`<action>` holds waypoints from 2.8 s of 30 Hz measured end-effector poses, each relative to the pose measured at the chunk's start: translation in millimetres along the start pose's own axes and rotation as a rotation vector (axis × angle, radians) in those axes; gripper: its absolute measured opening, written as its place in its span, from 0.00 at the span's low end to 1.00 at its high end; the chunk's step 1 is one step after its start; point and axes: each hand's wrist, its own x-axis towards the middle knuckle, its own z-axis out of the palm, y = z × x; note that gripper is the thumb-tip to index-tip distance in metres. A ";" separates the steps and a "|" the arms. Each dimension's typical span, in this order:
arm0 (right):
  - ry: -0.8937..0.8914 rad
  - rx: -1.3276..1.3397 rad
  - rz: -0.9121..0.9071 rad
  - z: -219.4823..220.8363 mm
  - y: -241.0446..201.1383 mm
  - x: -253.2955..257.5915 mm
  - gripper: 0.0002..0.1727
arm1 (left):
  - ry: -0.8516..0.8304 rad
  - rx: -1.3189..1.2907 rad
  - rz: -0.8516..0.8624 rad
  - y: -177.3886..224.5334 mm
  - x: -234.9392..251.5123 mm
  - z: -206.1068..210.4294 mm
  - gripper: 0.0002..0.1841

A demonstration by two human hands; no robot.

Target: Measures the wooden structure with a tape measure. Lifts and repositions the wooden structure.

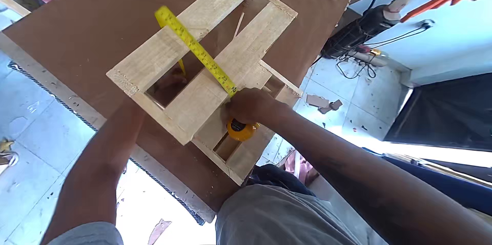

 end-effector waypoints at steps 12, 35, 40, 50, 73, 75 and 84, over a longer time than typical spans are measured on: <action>0.071 0.037 -0.146 10.4 7.7 1.8 0.19 | 1.385 -0.130 0.248 -69.9 -231.0 198.8 0.15; -0.171 0.411 -0.136 13.3 31.6 16.6 0.26 | 0.308 0.096 -0.180 93.6 -138.0 185.7 0.33; -0.313 0.457 -0.271 12.1 44.6 14.7 0.30 | 0.251 0.209 -0.327 152.6 -158.6 183.5 0.23; -0.031 0.699 -0.506 97.9 141.8 -57.1 0.28 | 0.412 0.480 -0.257 126.9 -124.6 190.0 0.37; 0.254 0.926 -0.441 361.3 236.6 -14.3 0.28 | 0.263 0.829 -0.511 181.8 -103.4 215.9 0.61; 0.262 0.883 -0.368 365.8 239.8 -19.3 0.26 | 0.250 0.831 -0.506 182.1 -104.0 217.3 0.61; 0.076 0.715 -0.201 256.0 189.0 7.3 0.24 | 0.220 0.830 -0.519 184.7 -98.4 216.2 0.61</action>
